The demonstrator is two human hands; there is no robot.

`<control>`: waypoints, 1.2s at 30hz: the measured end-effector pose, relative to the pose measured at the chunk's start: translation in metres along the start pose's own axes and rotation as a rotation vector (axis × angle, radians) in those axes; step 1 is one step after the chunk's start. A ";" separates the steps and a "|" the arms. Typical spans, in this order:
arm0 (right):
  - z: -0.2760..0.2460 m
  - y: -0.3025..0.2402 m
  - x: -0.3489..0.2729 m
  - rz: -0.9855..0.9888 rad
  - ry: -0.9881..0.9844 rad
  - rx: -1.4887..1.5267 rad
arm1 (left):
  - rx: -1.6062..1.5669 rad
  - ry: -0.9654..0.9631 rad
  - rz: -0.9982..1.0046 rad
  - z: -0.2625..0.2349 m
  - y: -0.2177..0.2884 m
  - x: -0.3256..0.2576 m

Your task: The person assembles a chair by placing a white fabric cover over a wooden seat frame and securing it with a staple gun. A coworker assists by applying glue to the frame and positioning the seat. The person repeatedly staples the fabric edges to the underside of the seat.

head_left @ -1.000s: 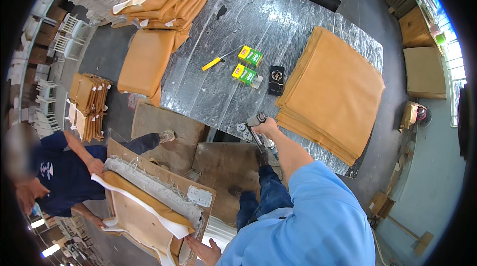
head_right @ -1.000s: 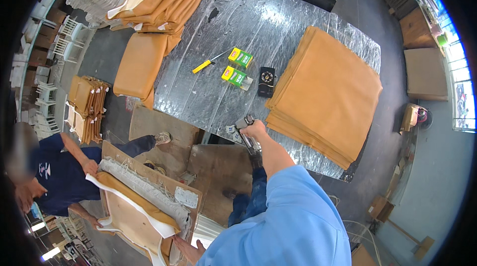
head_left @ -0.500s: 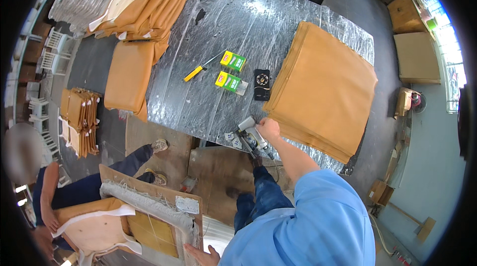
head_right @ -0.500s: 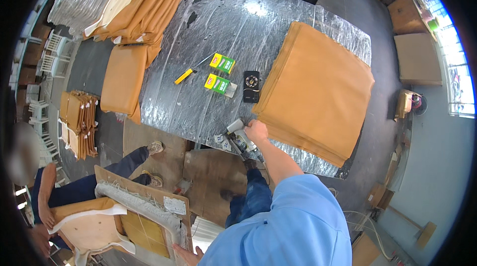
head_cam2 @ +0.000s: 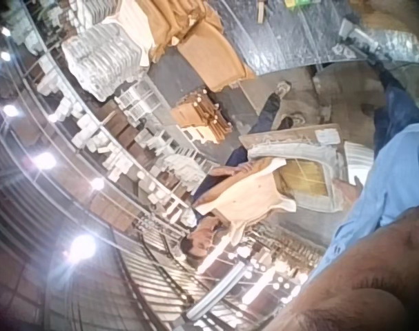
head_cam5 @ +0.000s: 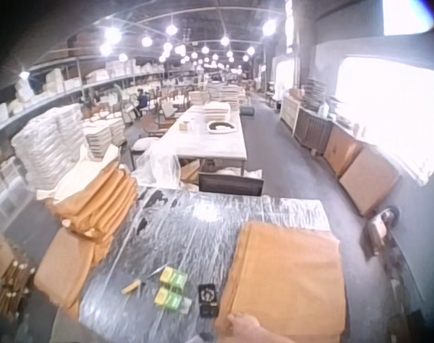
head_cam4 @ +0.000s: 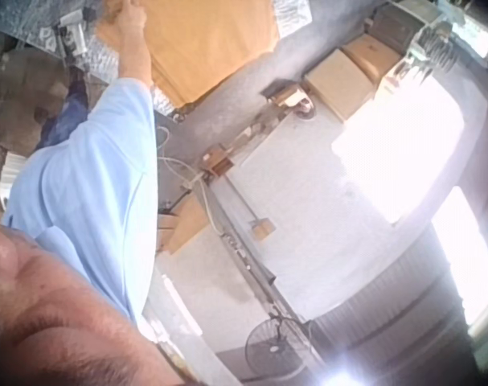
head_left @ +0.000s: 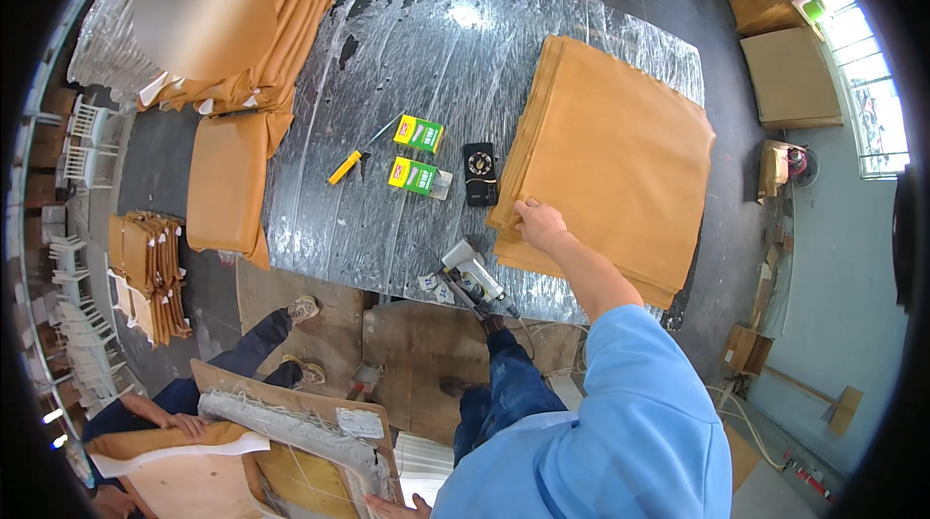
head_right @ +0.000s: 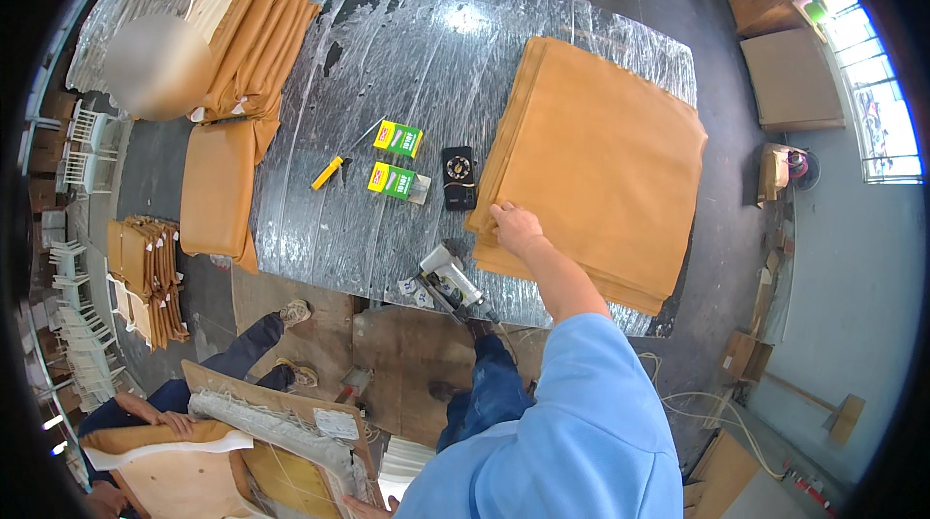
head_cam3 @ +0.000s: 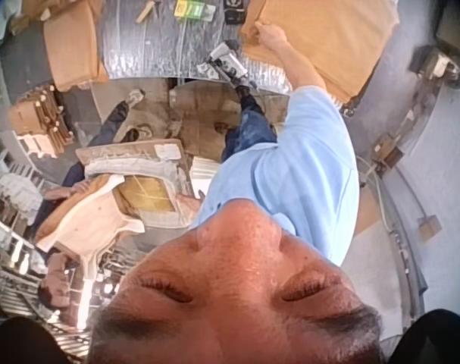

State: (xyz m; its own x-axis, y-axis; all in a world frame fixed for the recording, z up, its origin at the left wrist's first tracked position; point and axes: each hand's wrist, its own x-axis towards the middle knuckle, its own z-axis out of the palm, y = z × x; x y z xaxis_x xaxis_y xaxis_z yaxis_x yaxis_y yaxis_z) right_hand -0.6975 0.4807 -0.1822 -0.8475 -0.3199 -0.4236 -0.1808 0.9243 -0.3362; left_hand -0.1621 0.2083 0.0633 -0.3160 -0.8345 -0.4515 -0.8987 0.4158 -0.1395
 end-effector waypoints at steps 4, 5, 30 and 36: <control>-0.016 -0.001 0.004 0.172 -0.037 0.153 | -0.035 0.049 0.020 0.009 0.004 -0.005; -0.012 0.001 0.004 0.252 0.024 0.181 | -0.050 0.077 0.027 0.007 0.002 -0.008; -0.140 0.063 -0.161 0.538 0.679 0.814 | -0.407 0.439 0.250 0.008 -0.035 0.036; -0.163 0.054 -0.258 0.471 0.902 0.668 | -0.436 0.450 0.442 0.007 -0.051 0.042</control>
State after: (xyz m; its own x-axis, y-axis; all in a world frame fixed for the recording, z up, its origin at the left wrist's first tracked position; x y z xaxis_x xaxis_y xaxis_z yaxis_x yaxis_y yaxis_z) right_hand -0.5700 0.6467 0.0461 -0.8518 0.5232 0.0261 0.3053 0.5363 -0.7869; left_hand -0.1274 0.1542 0.0452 -0.6835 -0.7293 0.0312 -0.6688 0.6429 0.3733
